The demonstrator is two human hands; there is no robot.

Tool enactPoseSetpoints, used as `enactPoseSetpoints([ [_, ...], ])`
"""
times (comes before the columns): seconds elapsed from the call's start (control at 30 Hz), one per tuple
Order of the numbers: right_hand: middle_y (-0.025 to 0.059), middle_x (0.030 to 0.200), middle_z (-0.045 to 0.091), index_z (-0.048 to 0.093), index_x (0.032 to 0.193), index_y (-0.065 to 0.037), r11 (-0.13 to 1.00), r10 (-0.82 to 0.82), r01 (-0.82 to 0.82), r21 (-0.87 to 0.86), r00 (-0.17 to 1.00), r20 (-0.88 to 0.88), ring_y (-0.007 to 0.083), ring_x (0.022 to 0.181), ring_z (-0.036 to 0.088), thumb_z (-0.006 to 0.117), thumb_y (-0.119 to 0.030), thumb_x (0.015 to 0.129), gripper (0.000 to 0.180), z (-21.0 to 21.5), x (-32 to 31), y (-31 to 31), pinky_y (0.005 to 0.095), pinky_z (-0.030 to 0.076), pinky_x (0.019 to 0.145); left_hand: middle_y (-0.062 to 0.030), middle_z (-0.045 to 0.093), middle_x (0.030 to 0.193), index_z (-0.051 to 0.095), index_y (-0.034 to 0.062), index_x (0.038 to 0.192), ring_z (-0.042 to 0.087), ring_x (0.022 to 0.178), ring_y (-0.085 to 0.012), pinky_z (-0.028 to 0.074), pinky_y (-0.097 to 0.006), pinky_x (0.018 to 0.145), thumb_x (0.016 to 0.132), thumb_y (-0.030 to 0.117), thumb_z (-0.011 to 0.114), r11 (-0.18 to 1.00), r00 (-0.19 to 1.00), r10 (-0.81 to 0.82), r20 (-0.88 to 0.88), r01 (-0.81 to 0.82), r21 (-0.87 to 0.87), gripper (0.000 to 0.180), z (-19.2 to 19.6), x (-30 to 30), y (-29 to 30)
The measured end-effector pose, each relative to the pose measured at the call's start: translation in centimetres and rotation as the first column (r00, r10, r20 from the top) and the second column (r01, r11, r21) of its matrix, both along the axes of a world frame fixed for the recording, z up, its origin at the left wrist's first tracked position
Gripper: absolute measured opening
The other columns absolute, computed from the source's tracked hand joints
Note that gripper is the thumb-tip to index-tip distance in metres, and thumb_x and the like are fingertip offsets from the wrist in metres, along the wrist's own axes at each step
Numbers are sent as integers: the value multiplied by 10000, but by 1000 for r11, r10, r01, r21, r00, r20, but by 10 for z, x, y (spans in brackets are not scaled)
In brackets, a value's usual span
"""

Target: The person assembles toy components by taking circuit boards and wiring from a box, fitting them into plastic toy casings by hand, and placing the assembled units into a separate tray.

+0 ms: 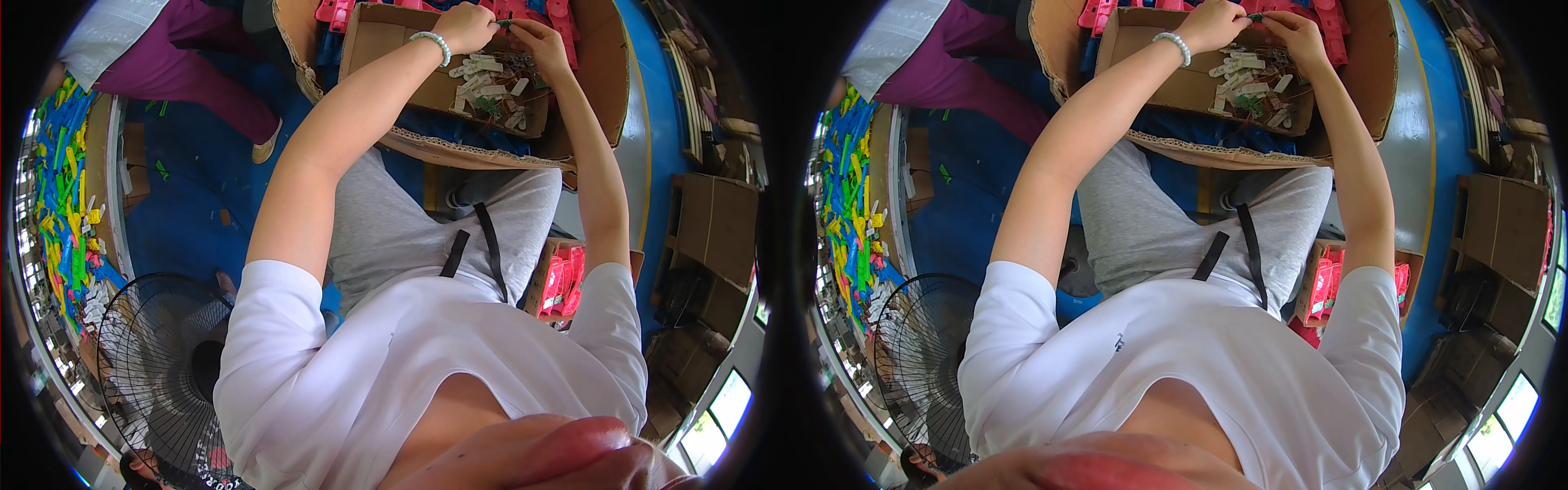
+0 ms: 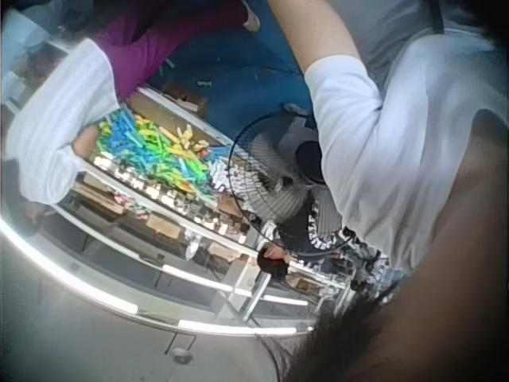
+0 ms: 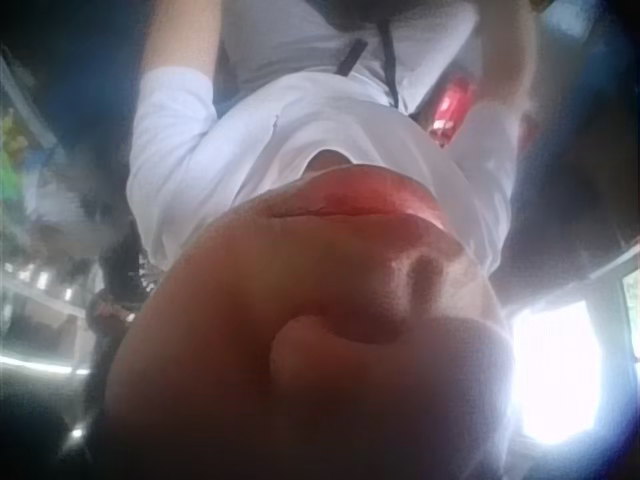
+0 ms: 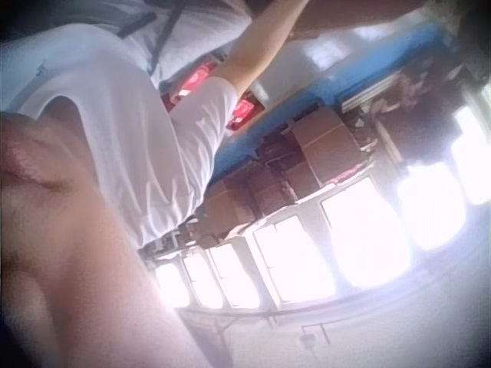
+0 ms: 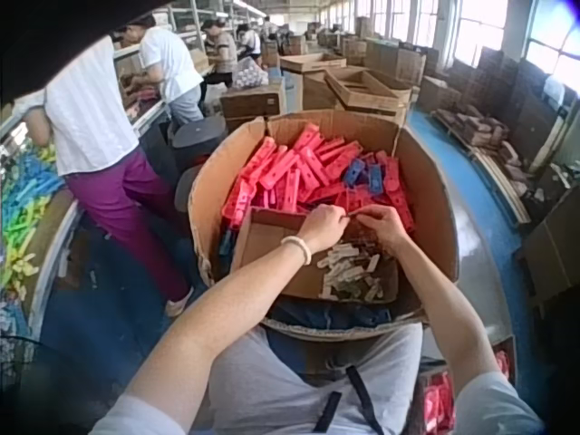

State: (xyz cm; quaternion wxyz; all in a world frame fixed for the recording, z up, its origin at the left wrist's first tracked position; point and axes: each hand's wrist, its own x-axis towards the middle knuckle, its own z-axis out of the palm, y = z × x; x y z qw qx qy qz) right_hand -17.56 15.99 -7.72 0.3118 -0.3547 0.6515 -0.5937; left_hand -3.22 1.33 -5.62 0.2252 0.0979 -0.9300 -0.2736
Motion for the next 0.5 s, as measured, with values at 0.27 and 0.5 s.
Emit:
enactPoseSetpoints([
  [0.27, 94, 1072, 680, 640, 1171, 49, 993, -28, 33, -117, 999, 40, 173, 954, 670, 638, -82, 934, 270, 0, -6, 2, 298, 566, 852, -231, 672, 837, 676, 6, 850, 656, 844, -400, 513, -506, 768, 891, 226, 574, 1000, 999, 7, -32, -6, 30, 247, 5, -3, 2],
  [0.5, 80, 1064, 691, 652, 1173, 32, 999, 3, -4, -46, 999, -33, 140, 921, 668, 651, -100, 930, 277, 1, -3, 0, 260, 547, 813, -237, 660, 886, 627, 0, 924, 641, 897, -412, 506, -513, 782, 890, 179, 567, 990, 986, -135, -100, 131, -50, 192, 5, -5, 1],
])
